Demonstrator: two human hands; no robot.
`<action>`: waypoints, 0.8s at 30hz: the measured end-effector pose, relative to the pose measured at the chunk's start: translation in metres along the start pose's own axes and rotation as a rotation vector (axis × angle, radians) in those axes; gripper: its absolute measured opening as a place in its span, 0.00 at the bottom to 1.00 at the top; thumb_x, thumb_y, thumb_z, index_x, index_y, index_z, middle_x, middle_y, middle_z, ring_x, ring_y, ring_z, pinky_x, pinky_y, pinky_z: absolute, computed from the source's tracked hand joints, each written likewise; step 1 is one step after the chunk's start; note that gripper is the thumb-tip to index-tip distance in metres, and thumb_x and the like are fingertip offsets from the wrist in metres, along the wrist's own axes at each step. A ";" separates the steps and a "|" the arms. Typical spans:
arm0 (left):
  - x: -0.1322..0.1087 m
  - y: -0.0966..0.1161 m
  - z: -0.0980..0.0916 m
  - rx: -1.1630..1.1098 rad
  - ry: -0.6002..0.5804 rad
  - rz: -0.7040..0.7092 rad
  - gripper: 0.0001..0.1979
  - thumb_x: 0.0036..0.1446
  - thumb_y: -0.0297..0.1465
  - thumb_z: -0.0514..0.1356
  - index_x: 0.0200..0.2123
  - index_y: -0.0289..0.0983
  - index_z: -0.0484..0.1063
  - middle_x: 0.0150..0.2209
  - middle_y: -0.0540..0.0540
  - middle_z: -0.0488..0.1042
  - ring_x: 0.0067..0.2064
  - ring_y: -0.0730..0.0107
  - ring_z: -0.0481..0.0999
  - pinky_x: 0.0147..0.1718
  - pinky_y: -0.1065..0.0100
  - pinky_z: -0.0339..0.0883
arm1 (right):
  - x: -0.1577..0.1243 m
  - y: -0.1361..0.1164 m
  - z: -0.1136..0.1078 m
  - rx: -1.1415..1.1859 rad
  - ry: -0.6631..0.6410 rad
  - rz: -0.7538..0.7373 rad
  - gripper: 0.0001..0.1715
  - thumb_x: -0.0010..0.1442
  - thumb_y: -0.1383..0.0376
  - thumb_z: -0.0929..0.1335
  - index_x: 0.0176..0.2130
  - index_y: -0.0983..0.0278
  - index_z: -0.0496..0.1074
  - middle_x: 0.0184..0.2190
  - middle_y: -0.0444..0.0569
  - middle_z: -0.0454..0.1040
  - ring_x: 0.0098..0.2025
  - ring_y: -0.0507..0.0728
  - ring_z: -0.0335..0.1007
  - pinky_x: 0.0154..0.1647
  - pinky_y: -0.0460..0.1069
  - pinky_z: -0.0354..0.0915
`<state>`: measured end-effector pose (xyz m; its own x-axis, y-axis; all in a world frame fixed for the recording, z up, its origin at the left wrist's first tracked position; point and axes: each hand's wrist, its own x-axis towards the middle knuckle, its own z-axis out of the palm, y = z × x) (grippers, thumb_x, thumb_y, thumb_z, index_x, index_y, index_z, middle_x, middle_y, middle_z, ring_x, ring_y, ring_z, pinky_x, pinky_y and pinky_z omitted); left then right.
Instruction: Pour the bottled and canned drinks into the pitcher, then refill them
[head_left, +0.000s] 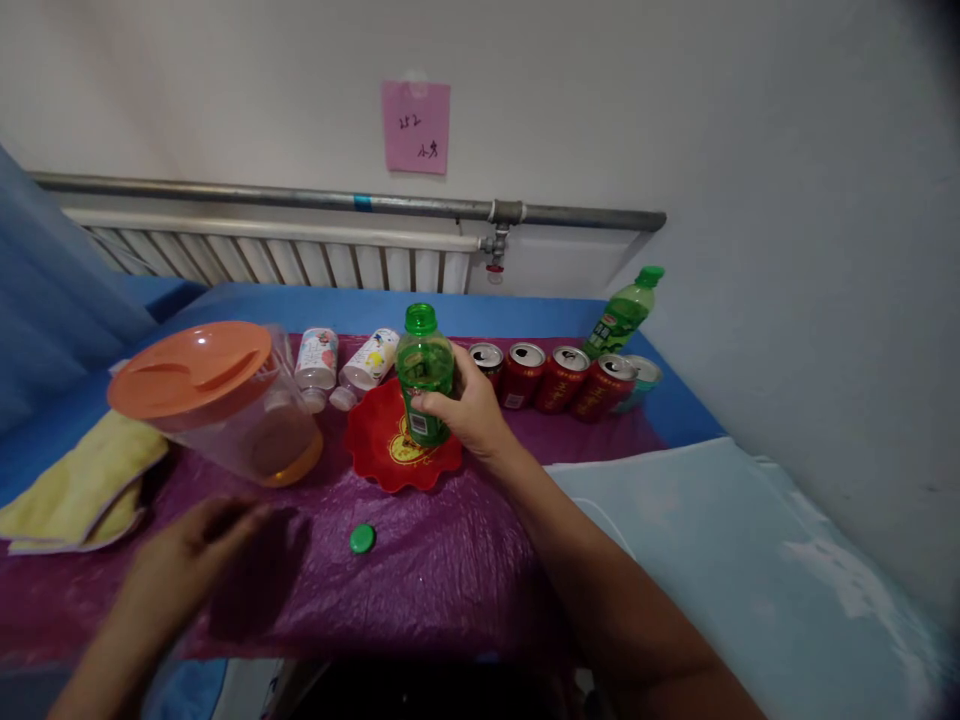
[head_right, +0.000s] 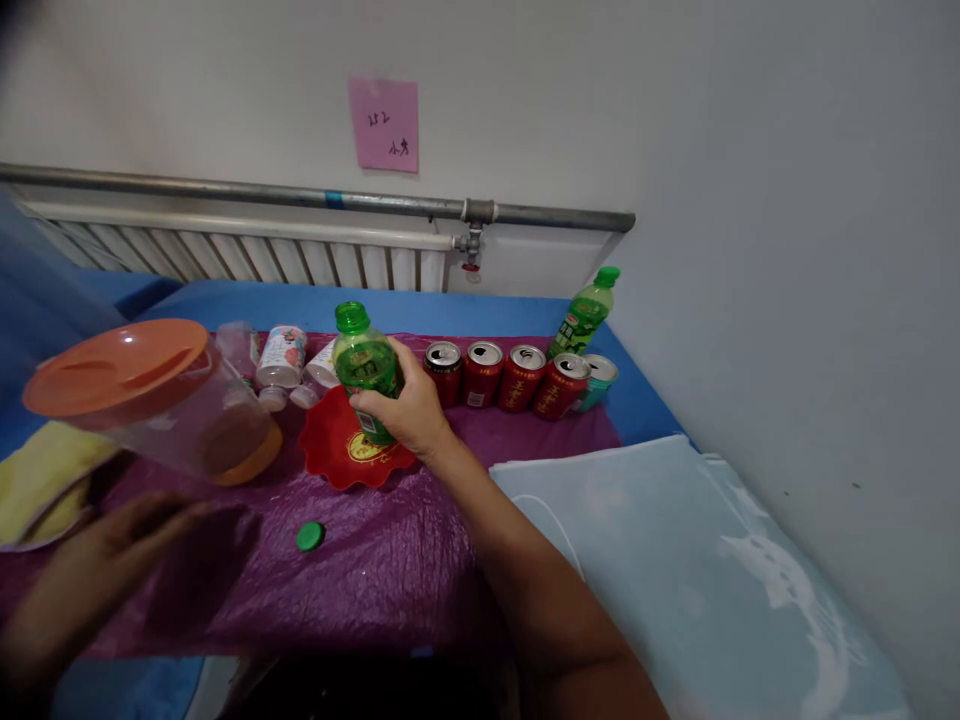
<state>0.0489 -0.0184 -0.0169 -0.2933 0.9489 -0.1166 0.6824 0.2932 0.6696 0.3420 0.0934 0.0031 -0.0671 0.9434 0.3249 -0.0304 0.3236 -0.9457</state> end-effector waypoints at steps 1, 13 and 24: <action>-0.009 0.004 0.015 0.017 -0.173 0.035 0.24 0.43 0.53 0.61 0.36 0.43 0.79 0.39 0.49 0.81 0.41 0.58 0.78 0.41 0.65 0.71 | 0.000 0.001 0.001 0.011 -0.001 0.007 0.41 0.42 0.60 0.74 0.56 0.62 0.66 0.49 0.49 0.75 0.52 0.62 0.71 0.58 0.58 0.65; -0.002 0.043 0.045 -0.143 -0.215 0.145 0.31 0.38 0.59 0.62 0.41 0.47 0.78 0.46 0.50 0.78 0.51 0.58 0.75 0.51 0.65 0.71 | -0.011 -0.003 0.002 -0.135 -0.046 0.061 0.47 0.41 0.61 0.75 0.60 0.62 0.65 0.51 0.49 0.76 0.53 0.61 0.72 0.58 0.54 0.65; 0.021 0.158 -0.010 -0.253 0.030 0.472 0.37 0.37 0.64 0.62 0.42 0.42 0.79 0.44 0.46 0.80 0.46 0.58 0.78 0.50 0.59 0.72 | -0.025 -0.010 0.011 -0.459 -0.189 -0.172 0.47 0.43 0.66 0.73 0.62 0.62 0.64 0.58 0.54 0.72 0.58 0.64 0.69 0.61 0.58 0.63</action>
<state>0.1439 0.0463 0.0943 -0.0154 0.9658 0.2588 0.5629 -0.2055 0.8006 0.3326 0.0656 0.0042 -0.2796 0.8576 0.4317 0.3800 0.5118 -0.7705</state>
